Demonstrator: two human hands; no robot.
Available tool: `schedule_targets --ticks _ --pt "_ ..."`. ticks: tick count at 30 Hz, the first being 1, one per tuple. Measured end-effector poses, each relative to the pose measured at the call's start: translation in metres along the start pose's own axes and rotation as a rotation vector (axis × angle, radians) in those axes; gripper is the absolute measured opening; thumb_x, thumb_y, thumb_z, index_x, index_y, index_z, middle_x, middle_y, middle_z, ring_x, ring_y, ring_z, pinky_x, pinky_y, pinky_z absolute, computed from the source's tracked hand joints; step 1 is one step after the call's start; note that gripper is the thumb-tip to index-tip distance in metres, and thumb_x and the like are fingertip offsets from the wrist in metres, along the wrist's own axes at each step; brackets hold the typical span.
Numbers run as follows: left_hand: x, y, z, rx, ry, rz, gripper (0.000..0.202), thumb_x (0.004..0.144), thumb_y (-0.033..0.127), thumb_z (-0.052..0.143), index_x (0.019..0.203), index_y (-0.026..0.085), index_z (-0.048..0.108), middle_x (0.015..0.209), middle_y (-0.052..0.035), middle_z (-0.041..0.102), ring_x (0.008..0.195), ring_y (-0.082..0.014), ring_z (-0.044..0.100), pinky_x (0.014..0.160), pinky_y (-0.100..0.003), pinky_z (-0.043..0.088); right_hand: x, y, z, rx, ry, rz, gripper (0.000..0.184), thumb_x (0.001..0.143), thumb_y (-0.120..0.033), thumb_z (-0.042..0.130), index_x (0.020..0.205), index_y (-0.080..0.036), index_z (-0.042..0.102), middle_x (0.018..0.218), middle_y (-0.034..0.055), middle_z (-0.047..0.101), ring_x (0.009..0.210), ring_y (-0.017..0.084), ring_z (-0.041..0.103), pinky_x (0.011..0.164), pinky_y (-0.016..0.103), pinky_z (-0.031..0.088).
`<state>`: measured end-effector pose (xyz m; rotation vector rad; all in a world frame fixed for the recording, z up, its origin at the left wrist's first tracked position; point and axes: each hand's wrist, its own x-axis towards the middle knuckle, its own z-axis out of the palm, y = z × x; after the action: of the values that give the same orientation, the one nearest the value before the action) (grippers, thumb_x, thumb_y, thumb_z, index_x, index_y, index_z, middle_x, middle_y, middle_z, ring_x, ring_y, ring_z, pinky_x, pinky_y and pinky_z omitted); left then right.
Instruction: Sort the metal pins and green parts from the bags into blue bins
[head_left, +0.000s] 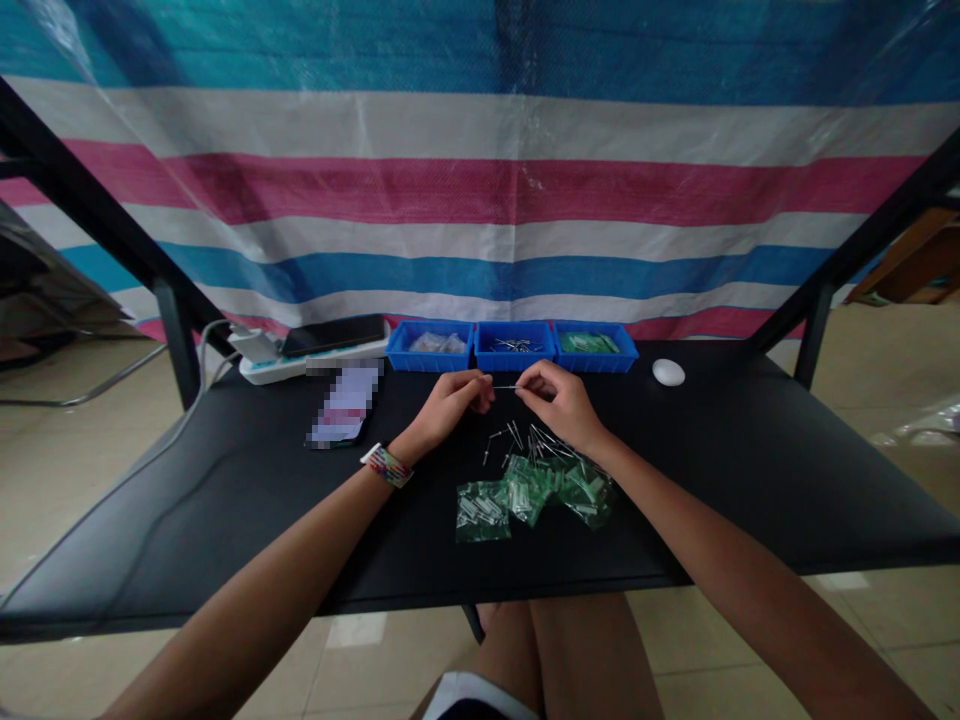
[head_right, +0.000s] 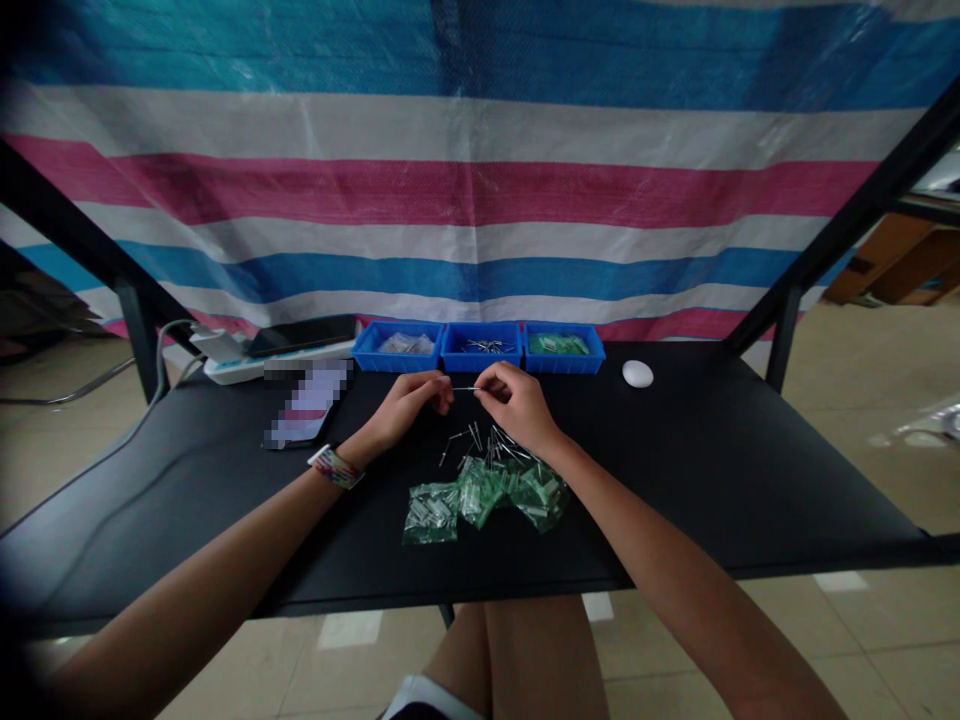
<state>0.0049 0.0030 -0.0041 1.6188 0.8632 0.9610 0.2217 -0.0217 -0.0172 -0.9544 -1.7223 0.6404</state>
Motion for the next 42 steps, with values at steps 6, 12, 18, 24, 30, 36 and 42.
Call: schedule_targets --ticks 6,12,18,24,30,36,42 --pt "-0.001 0.001 0.003 0.011 -0.002 0.013 0.032 0.090 0.045 0.067 0.075 0.017 0.066 0.068 -0.0017 0.064 0.066 -0.0149 0.059 0.066 -0.028 0.047 -0.001 -0.002 0.001 0.035 -0.001 0.052 0.007 0.088 -0.027 0.071 0.090 -0.022 0.067 0.087 0.0022 0.069 0.077 0.017 0.066 0.069 0.030 0.051" --pt "-0.002 0.000 0.001 -0.060 0.037 0.061 0.020 0.086 0.035 0.072 0.086 0.016 0.066 0.074 -0.0007 0.065 0.068 -0.0140 0.061 0.065 -0.026 0.048 0.002 0.000 0.001 0.278 0.039 0.245 0.023 0.083 -0.037 0.076 0.096 -0.022 0.066 0.084 0.0013 0.070 0.070 0.016 0.067 0.061 0.028 0.053" --pt "-0.003 0.002 0.003 -0.082 0.075 0.082 0.022 0.084 0.034 0.077 0.084 0.016 0.065 0.079 -0.0010 0.065 0.070 -0.0128 0.061 0.065 -0.025 0.048 0.005 -0.002 -0.003 0.390 0.034 0.325 0.022 0.080 -0.040 0.077 0.083 -0.021 0.066 0.077 0.0015 0.072 0.064 0.015 0.066 0.057 0.026 0.052" --pt "-0.002 0.001 0.004 -0.041 0.051 0.091 0.023 0.085 0.036 0.076 0.086 0.016 0.065 0.081 -0.0022 0.066 0.070 -0.0132 0.061 0.065 -0.025 0.047 0.005 -0.005 -0.002 0.422 0.005 0.342 0.024 0.075 -0.039 0.081 0.081 -0.020 0.066 0.074 0.0004 0.071 0.062 0.014 0.064 0.056 0.026 0.052" --pt "-0.008 0.001 0.001 0.297 -0.105 0.134 0.009 0.087 0.027 0.066 0.089 0.019 0.067 0.077 -0.0009 0.066 0.066 -0.0147 0.059 0.063 -0.027 0.043 0.006 -0.002 -0.002 0.406 0.080 0.294 0.020 0.076 -0.034 0.079 0.078 -0.021 0.064 0.070 -0.0016 0.066 0.059 0.013 0.063 0.056 0.026 0.054" --pt "-0.019 0.011 0.006 0.804 -0.288 0.319 0.012 0.085 0.030 0.069 0.076 0.022 0.065 0.079 -0.0023 0.066 0.067 -0.0170 0.058 0.062 -0.029 0.035 0.019 0.014 -0.011 0.286 0.329 0.233 0.024 0.080 -0.040 0.079 0.087 -0.021 0.066 0.082 0.0008 0.070 0.057 0.012 0.065 0.054 0.026 0.057" --pt "-0.017 0.009 0.007 0.790 -0.327 0.285 0.005 0.079 0.021 0.068 0.082 0.023 0.065 0.085 -0.0027 0.067 0.070 -0.0175 0.060 0.063 -0.028 0.039 0.020 0.019 -0.016 0.246 0.248 0.270 0.042 0.086 -0.045 0.071 0.122 -0.022 0.069 0.119 0.0089 0.074 0.058 0.011 0.070 0.053 0.026 0.061"
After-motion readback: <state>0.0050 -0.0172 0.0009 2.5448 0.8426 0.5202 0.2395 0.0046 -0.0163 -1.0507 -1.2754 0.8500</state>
